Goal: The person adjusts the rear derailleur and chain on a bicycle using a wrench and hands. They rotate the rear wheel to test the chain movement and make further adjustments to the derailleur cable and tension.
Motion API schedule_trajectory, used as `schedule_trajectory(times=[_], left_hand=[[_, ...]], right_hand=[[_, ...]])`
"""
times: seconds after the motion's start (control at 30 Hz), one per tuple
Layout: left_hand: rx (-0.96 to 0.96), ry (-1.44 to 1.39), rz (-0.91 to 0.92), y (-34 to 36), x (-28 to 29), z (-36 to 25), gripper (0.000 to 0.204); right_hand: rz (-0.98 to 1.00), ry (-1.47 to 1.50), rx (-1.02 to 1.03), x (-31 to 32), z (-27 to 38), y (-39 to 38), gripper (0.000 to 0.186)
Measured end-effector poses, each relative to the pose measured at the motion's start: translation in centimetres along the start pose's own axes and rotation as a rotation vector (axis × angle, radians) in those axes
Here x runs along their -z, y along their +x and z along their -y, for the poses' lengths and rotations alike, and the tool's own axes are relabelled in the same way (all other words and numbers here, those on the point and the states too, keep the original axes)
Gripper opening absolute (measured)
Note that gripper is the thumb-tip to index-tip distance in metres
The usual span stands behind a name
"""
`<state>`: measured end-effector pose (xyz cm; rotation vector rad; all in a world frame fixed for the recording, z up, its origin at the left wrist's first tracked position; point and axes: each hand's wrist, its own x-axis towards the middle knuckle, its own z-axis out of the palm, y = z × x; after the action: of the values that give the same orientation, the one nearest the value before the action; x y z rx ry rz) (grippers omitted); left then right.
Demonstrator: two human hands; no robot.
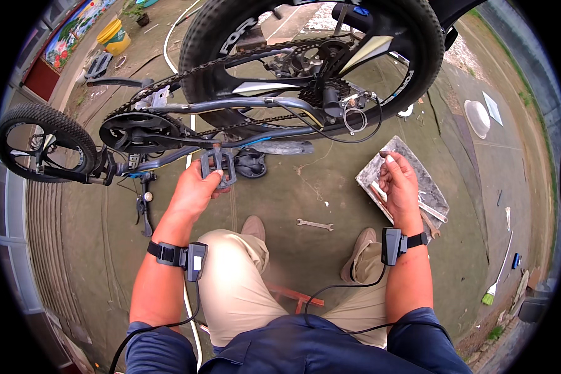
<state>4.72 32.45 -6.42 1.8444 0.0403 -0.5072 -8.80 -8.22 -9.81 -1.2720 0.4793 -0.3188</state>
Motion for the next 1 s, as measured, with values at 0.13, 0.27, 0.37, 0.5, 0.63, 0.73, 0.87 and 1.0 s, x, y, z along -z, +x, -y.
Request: schedule_trajectory(times=[0.13,0.27,0.37,0.5,0.63,0.73,0.87,1.0], left_hand=[[0.05,0.043,-0.071,1.0,1.8,3.8,0.032],[0.054,0.055,-0.192,1.8,4.9,7.8,0.03],[0.057,0.06,-0.338,1.9,7.2,9.8,0.033],[0.081,0.157,-0.56,1.3,12.5,12.8,0.036],[0.054,0.151,-0.698,0.0,16.6,12.5,0.039],[0.045,0.106,-0.743,-1.1,19.4,11.3,0.044],[0.06,0.063,-0.812,-3.3,25.4,9.4,0.032],[-0.015,-0.195,-0.834,-5.2,27.4,5.1,0.021]], right_hand=[[0.008,0.002,0.002,0.2,-0.2,0.3,0.022],[0.006,-0.019,0.004,0.0,-0.1,0.3,0.023],[0.002,-0.028,0.0,0.2,0.0,0.3,0.024],[-0.015,-0.026,-0.009,0.0,-0.1,0.3,0.024],[-0.011,-0.007,-0.016,0.0,0.1,0.1,0.023],[-0.021,-0.004,-0.011,0.3,0.0,0.1,0.022],[-0.027,0.02,-0.012,-0.2,0.0,0.0,0.022],[-0.024,0.012,0.005,0.1,0.2,-0.1,0.023]])
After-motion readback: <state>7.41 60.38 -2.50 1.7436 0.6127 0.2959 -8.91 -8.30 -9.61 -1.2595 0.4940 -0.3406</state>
